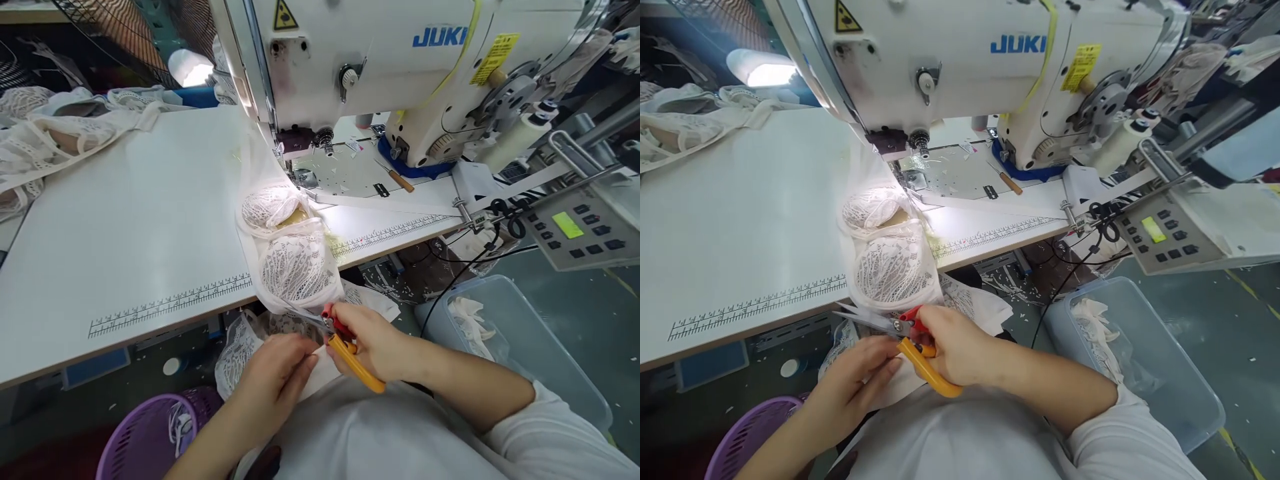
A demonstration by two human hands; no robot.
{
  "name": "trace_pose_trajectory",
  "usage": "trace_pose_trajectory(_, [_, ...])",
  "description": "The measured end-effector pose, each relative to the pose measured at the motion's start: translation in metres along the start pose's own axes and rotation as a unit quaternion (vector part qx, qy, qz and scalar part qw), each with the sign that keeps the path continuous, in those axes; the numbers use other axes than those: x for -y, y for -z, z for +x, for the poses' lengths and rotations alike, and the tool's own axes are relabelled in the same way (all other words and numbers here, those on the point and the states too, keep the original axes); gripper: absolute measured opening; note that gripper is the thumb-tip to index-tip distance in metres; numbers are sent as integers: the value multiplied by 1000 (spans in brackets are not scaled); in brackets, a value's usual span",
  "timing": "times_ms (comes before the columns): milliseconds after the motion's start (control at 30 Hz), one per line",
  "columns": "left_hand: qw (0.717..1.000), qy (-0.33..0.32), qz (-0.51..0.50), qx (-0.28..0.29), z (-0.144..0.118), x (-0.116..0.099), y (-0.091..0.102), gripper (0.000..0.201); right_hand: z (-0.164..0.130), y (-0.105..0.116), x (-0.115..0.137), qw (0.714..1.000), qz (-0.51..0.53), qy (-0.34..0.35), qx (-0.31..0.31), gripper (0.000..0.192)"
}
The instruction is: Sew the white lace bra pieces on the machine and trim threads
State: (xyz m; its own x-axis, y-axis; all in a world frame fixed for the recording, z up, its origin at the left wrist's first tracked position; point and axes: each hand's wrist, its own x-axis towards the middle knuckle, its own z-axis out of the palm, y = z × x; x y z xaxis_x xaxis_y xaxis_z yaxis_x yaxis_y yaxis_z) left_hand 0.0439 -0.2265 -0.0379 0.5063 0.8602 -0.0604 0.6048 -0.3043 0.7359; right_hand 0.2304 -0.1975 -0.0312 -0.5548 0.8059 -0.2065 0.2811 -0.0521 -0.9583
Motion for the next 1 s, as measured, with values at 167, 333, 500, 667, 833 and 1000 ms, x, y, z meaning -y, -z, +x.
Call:
trace_pose_trajectory(167, [984,-8,165,60,-8,29,25,26,-20,33,2,991,-114,30,-69,17])
trace_pose_trajectory(333, [981,10,185,51,-12,36,37,26,-29,52,-8,973,-196,21,-122,10])
trace_pose_trajectory(500, [976,1,207,65,-4,25,31,29,-20,46,-8,953,-242,36,-177,16])
trace_pose_trajectory(667, [968,-67,234,57,5,9,21,27,-2,11,-5,979,-193,69,3,25])
trace_pose_trajectory(833, [966,-91,231,65,5,0,16,24,11,-13,-15,976,-197,45,86,18])
trace_pose_trajectory(1000, [972,-92,203,76,-12,17,27,31,3,-6,-21,986,-141,50,68,16])
